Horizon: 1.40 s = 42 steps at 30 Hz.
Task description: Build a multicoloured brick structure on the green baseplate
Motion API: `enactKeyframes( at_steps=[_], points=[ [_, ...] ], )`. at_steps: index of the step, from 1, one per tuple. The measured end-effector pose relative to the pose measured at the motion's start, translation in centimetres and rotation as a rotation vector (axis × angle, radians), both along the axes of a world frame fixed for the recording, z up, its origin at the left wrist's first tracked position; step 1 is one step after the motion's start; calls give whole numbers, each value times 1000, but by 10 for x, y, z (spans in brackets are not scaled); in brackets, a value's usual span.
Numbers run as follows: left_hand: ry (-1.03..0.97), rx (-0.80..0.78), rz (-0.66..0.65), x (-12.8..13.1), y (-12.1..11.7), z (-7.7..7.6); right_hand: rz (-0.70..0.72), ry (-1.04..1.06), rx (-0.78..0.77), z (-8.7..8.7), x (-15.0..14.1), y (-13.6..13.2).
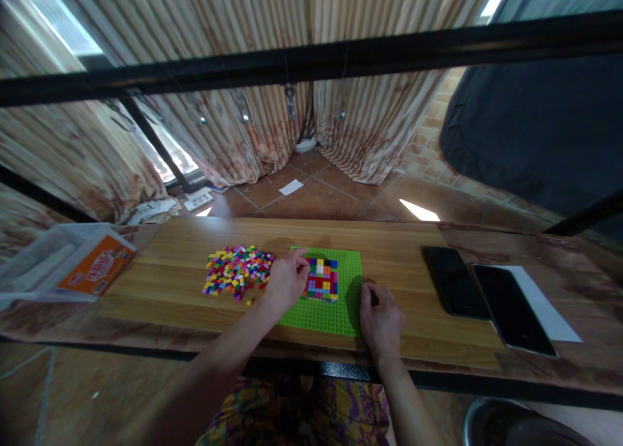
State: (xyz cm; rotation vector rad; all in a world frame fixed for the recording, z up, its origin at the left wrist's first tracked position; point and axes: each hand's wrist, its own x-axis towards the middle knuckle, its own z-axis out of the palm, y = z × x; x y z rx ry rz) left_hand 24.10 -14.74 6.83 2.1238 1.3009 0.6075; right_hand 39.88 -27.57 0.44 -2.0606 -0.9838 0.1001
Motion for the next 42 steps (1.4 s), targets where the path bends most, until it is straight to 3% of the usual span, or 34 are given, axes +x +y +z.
enactKeyframes(
  at_steps=[21, 25, 28, 33, 37, 42],
  points=[
    [29, 37, 32, 4, -2, 1, 1, -70, 1, -6, 1, 2],
    [0, 31, 6, -2, -7, 0, 28, -86, 1, -6, 2, 1],
    [-28, 112, -23, -11, -16, -2, 26, -87, -14, -7, 2, 1],
    [130, 330, -122, -20, -35, -9, 46, -94, 15, -7, 2, 1],
    [271, 357, -161, -18, -42, -16, 21, -110, -15, -7, 3, 1],
    [311, 351, -148, -17, -45, -21, 12, -105, -59, -9, 5, -1]
  ],
)
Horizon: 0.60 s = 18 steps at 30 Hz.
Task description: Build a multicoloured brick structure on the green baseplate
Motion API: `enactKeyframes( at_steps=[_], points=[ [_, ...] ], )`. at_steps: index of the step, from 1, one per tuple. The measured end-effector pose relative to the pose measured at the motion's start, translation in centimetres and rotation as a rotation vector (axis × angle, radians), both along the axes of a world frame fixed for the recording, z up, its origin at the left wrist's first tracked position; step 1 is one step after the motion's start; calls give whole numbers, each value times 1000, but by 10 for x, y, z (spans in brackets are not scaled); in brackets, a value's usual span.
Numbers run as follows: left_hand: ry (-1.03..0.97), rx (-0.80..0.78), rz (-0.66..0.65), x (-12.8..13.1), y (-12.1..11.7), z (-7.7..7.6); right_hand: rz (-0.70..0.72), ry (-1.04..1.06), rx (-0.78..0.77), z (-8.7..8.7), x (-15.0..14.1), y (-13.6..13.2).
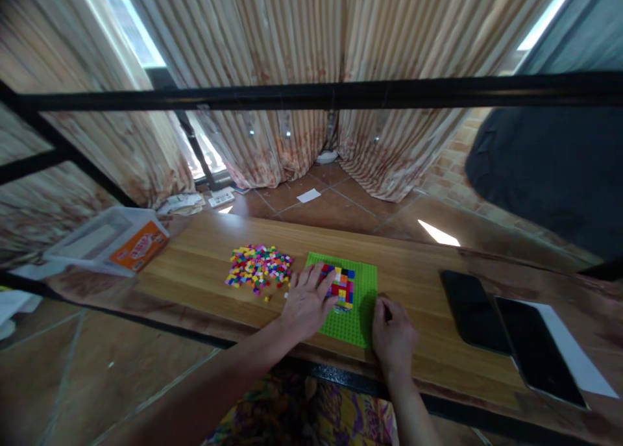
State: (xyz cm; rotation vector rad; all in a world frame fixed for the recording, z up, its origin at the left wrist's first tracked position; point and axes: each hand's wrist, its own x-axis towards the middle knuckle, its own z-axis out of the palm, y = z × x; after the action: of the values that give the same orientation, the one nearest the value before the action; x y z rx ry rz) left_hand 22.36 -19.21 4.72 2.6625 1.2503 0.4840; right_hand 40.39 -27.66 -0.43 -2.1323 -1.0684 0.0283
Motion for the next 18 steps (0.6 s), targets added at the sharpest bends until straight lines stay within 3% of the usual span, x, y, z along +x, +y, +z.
enactKeyframes(
  at_steps=[5, 9, 13, 18],
  points=[
    [-109, -16, -15, -3, -6, 2, -55, -4, -110, -3, 4, -3],
    [-235, -6, -11, -23, -15, 3, -84, -8, -206, -2, 7, -4],
    [-307, -3, 68, -71, -13, -5, -95, 8, -264, -1, 8, -6],
    [-340, 55, 304, -140, 5, -19, -118, -9, -316, -2, 11, -6]
  ],
)
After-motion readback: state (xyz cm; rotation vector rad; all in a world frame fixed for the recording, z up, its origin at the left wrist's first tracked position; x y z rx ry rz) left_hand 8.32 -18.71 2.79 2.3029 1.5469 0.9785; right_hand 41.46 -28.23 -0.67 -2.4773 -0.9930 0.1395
